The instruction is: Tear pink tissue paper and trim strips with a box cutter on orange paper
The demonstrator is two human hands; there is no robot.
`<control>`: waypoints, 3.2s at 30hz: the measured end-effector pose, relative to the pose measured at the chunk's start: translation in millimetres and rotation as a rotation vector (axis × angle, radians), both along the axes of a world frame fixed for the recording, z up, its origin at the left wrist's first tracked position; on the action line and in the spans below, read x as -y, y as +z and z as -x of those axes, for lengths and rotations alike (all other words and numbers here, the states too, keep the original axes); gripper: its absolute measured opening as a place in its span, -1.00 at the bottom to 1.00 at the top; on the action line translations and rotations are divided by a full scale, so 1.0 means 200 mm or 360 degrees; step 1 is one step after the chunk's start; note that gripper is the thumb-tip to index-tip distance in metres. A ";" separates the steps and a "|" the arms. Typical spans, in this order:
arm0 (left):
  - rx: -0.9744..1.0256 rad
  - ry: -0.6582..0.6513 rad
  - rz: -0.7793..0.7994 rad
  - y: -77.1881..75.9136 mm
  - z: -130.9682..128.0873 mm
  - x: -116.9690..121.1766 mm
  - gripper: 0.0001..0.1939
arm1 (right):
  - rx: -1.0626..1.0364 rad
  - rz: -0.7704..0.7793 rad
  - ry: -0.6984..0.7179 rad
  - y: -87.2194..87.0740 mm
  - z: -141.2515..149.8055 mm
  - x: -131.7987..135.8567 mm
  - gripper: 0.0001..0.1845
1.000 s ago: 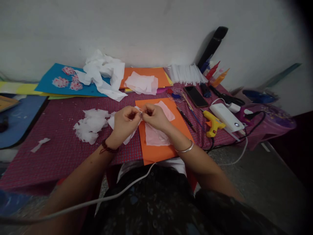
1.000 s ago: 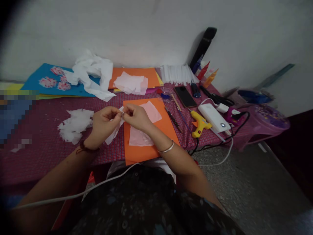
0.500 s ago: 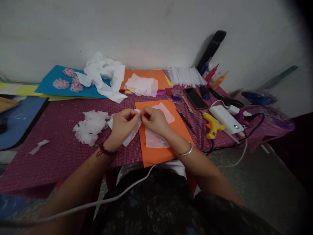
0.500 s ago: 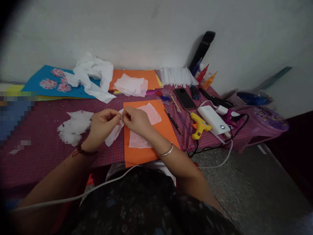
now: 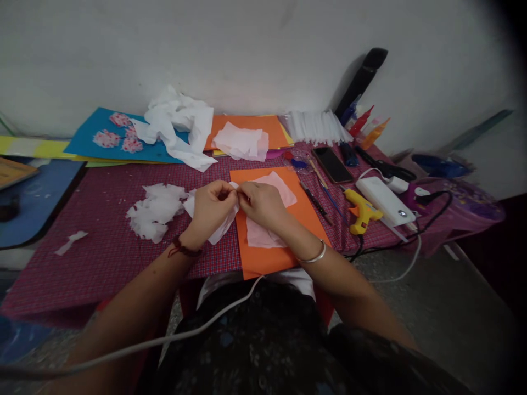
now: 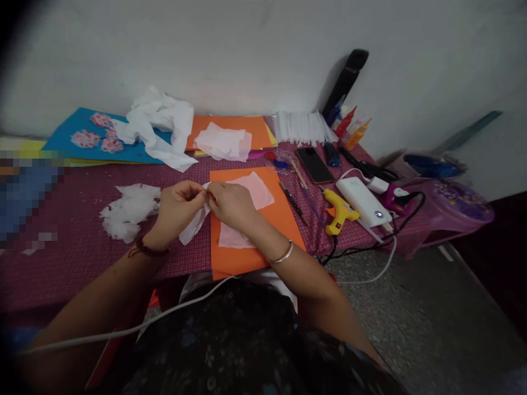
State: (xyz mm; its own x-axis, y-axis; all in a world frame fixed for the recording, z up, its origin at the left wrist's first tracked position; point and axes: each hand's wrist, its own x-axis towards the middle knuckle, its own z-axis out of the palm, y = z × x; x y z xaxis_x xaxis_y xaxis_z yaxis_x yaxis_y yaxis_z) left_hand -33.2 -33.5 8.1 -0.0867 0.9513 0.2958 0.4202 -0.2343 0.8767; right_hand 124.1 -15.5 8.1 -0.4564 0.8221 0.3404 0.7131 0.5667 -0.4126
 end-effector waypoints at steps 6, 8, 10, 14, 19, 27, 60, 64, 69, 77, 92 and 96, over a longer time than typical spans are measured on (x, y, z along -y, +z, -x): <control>0.0111 0.0032 -0.0061 -0.01 0.00 0.00 -0.92 | -0.0503 0.0185 0.0051 -0.04 -0.01 -0.04 -0.89; 0.0138 0.0029 -0.0065 -0.01 -0.01 0.00 -0.92 | -0.0690 0.0238 0.0074 -0.05 -0.01 -0.05 -0.93; 0.0123 0.0020 -0.0078 -0.01 -0.01 0.01 -0.92 | -0.0822 0.0286 0.0102 -0.05 -0.01 -0.05 -0.94; 0.0031 0.0018 -0.0112 0.00 -0.01 0.01 -0.89 | -0.0900 0.0350 0.0157 -0.05 -0.02 -0.05 -0.94; -0.0094 -0.0008 -0.0198 0.00 -0.01 0.02 -0.86 | -0.0876 0.0369 0.0159 -0.04 -0.02 -0.05 -0.94; -0.0236 -0.0100 -0.0320 0.00 0.00 0.03 -0.84 | -0.0740 0.0257 0.0071 -0.04 -0.02 -0.05 -0.92; 0.0003 -0.0124 -0.0272 -0.01 0.00 0.02 -0.87 | -0.0722 0.0168 -0.0099 -0.02 0.01 -0.02 -0.88; -0.0056 -0.0073 -0.0237 0.01 -0.01 0.02 -0.87 | -0.0634 0.0132 -0.0120 -0.01 0.01 0.00 -0.89; 0.0254 -0.0090 -0.0042 0.01 -0.03 0.01 -0.89 | -0.0794 0.0230 -0.0078 -0.01 0.02 0.00 -0.84; 0.0683 -0.0274 0.0114 -0.02 -0.02 0.00 -0.90 | -0.1246 0.0454 0.0035 -0.06 0.04 -0.04 -0.87; 0.0523 -0.0132 0.0170 -0.01 0.01 -0.01 -0.69 | -0.1203 0.0500 0.0027 -0.06 0.04 -0.04 -0.95; 0.0938 -0.0306 0.0686 0.02 0.01 -0.01 -0.64 | -0.1140 0.0356 0.0072 -0.09 0.04 -0.04 -0.96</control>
